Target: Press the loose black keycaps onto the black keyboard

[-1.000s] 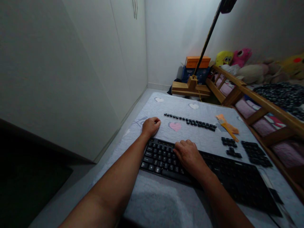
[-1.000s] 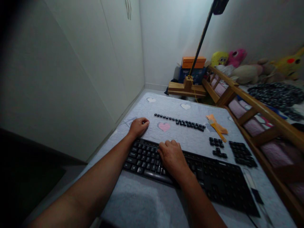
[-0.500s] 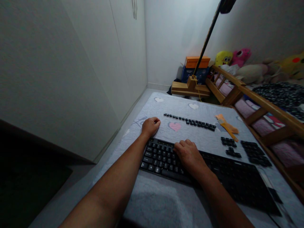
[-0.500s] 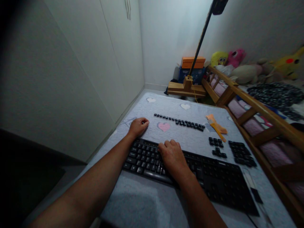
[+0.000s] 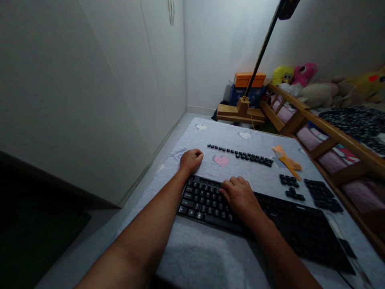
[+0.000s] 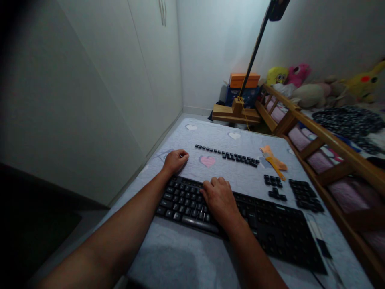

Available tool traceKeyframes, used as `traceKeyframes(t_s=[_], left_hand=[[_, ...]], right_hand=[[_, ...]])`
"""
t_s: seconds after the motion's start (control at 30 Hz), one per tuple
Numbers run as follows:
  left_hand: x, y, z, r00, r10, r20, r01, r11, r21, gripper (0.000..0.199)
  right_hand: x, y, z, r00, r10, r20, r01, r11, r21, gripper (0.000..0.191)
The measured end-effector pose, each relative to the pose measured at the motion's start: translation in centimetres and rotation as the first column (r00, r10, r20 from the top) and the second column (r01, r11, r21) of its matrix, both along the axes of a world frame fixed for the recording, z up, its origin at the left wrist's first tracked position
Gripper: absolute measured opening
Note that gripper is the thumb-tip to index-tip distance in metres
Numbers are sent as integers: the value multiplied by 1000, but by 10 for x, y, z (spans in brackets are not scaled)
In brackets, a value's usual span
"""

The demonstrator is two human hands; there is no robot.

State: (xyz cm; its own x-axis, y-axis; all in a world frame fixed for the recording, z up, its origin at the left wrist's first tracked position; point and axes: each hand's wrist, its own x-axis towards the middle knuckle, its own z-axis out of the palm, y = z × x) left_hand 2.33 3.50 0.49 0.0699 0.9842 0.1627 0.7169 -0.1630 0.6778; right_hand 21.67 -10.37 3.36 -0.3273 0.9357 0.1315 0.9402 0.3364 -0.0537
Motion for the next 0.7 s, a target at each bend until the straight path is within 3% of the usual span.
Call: traceKeyframes(t_s=[0.7], left_hand=[[0,1,-3,1000,0,3,0,1000,17,21]], right_hand=[[-2,-1,-1,999,-8,41,8,1000,-7,17]])
